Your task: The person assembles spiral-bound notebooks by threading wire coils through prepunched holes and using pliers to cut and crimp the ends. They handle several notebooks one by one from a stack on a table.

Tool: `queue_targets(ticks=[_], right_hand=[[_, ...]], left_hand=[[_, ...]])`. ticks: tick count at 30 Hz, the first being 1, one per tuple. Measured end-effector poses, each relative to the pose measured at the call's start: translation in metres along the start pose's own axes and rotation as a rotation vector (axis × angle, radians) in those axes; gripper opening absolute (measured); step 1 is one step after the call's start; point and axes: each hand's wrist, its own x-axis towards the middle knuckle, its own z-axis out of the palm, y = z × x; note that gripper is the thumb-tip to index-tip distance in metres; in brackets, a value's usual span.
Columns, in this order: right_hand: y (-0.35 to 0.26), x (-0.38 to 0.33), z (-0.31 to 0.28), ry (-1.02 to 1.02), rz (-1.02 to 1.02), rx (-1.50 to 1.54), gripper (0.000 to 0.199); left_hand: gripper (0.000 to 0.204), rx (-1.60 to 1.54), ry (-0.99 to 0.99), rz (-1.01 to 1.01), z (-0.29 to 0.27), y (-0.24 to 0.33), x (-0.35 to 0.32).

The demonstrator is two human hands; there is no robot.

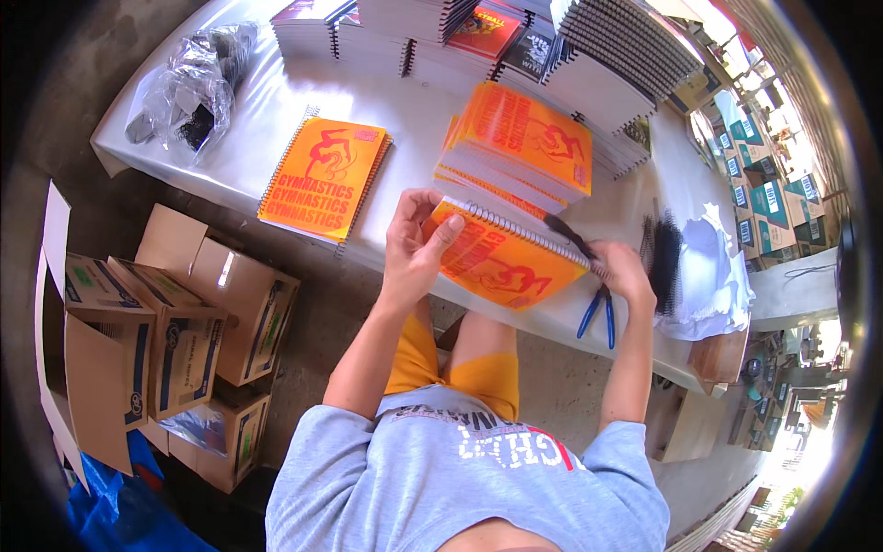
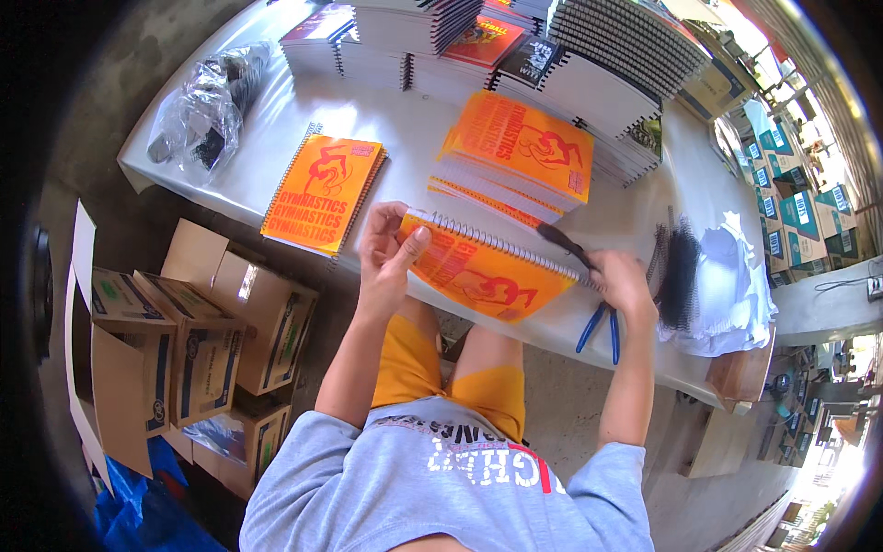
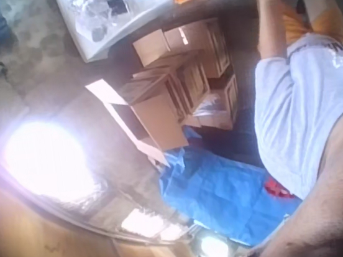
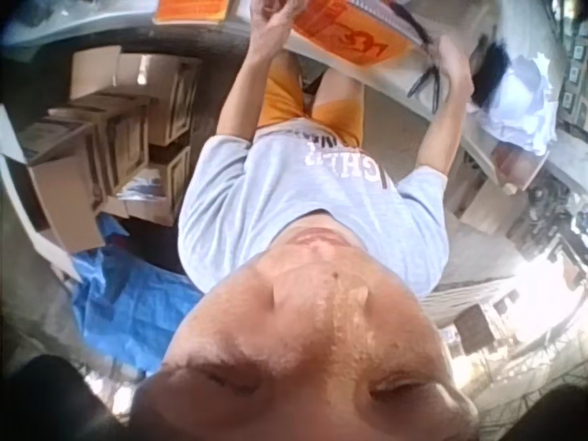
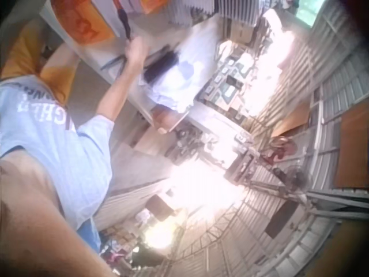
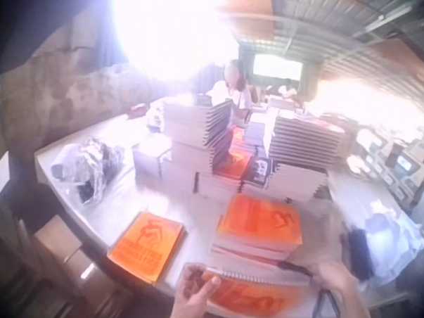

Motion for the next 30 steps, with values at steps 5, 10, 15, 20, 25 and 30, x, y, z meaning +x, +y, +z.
queue_targets(ticks=[5,10,15,20,25,30], right_hand=[[-0.087,-0.021,-0.052,0.629,-0.045,0.239,0.031],[-0.174,-0.017,-0.009,0.227,-0.373,0.29,0.022],[-0.191,-0.018,0.004,0.228,-0.272,0.684,0.024],[-0.191,-0.013,0.016,0.219,-0.382,0.788,0.025],[-0.193,-0.017,0.023,0.023,-0.275,1.014,0.022],[-0.191,-0.02,0.02,0.185,-0.33,1.027,0.017]], left_hand=[[0.02,0.188,0.058,0.124,0.014,0.008,-0.018],[0.017,0.332,0.071,0.193,0.013,0.033,-0.03],[0.02,0.3,0.116,0.148,0.004,0.041,-0.038],[0.021,0.381,0.134,0.139,-0.006,0.048,-0.045],[0.022,0.312,0.129,0.159,-0.005,0.049,-0.048],[0.023,0.253,0.132,0.106,-0.003,0.049,-0.051]])
